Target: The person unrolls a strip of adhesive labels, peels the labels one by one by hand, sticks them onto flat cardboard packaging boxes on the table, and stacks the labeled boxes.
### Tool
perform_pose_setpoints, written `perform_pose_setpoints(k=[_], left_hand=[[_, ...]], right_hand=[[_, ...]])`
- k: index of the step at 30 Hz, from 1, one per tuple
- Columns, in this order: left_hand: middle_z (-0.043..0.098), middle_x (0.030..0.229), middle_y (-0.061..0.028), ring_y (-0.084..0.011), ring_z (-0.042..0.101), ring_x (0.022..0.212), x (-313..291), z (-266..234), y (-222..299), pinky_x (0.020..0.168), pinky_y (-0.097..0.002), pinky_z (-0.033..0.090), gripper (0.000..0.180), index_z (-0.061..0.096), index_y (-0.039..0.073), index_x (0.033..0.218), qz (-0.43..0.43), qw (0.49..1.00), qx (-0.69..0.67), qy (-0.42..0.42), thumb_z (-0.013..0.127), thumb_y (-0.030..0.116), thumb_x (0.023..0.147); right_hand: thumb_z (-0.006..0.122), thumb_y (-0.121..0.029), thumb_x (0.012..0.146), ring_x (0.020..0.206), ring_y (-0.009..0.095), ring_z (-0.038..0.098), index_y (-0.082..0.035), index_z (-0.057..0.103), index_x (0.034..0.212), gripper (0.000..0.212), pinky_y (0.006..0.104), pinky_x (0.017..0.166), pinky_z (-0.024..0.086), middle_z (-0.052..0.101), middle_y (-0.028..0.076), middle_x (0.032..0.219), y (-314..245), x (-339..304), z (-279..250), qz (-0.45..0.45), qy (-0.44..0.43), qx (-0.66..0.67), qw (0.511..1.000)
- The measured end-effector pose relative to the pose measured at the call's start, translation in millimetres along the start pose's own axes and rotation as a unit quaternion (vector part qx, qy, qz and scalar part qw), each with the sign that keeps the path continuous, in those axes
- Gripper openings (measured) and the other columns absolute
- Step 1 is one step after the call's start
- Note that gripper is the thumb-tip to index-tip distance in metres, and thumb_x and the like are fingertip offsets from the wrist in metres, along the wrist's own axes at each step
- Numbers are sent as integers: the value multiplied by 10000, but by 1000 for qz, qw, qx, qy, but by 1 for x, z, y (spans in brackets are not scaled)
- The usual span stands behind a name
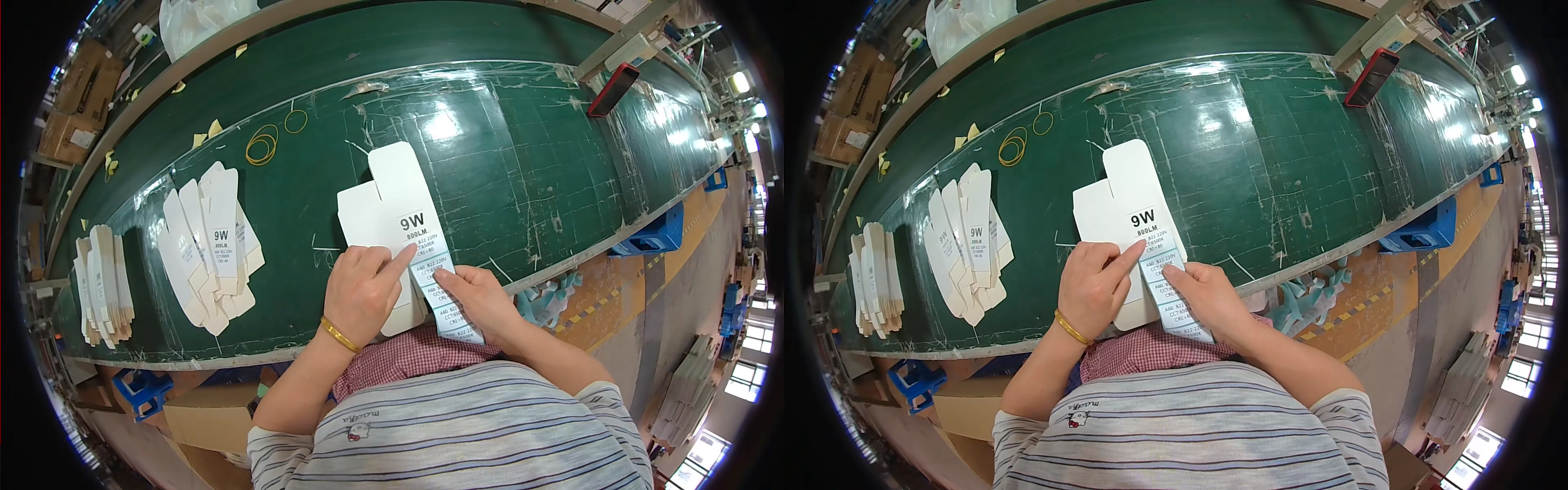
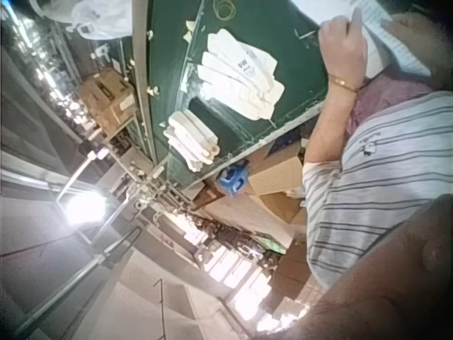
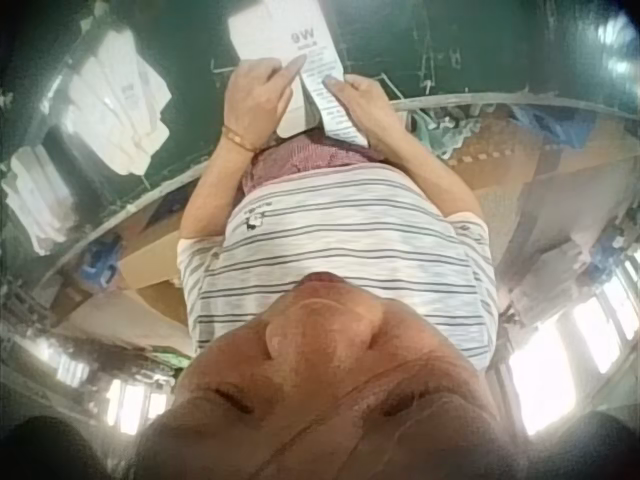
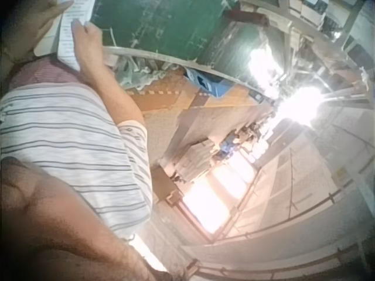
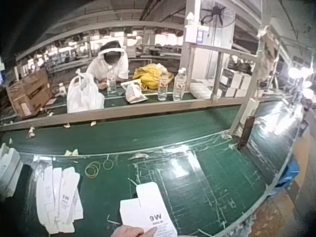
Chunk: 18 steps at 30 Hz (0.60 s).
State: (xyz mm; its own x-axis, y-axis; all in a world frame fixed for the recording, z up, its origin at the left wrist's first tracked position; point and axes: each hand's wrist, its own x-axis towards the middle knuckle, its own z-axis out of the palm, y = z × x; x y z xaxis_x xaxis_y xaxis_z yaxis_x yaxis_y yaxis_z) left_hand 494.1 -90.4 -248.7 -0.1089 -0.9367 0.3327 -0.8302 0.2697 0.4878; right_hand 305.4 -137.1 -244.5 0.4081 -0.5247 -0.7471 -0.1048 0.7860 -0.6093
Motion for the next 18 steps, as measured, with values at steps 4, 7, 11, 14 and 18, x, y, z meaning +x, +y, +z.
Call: perform_pose_setpoints(k=[4,7,11,14,18], left_hand=[[528,819,-61,-226,503,762,1,0,-1,689,-343,436,391,678,78,1078,-1,1000,-1,-6,624,-10,700],[526,813,-60,-229,502,760,4,-2,1,689,-345,439,399,669,79,1088,-7,1000,2,-20,627,-5,701],[519,806,-51,-222,500,749,7,-3,-1,677,-336,443,427,646,88,1128,9,999,16,-50,627,8,708],[516,800,-44,-212,495,729,9,-3,-4,655,-321,444,437,634,92,1145,35,996,31,-71,633,26,713],[506,778,-36,-202,490,693,14,-2,-6,626,-306,447,450,618,86,1161,68,992,50,-96,638,44,714]], right_hand=[[543,-208,960,612,56,576,22,611,966,240,199,523,473,649,34,797,0,1,0,1,2,-8,1000],[544,-208,960,609,54,573,21,612,962,239,197,516,468,647,31,794,-1,1,0,2,3,-7,1000],[547,-207,957,599,53,570,22,616,962,239,195,508,463,647,30,789,-2,0,1,6,7,-7,1000],[549,-201,956,589,50,565,24,620,963,236,193,502,458,647,26,784,-1,1,1,4,6,-8,1000],[566,-203,945,589,43,551,27,623,962,237,193,502,443,639,14,779,-1,-4,2,-13,8,-29,999]])
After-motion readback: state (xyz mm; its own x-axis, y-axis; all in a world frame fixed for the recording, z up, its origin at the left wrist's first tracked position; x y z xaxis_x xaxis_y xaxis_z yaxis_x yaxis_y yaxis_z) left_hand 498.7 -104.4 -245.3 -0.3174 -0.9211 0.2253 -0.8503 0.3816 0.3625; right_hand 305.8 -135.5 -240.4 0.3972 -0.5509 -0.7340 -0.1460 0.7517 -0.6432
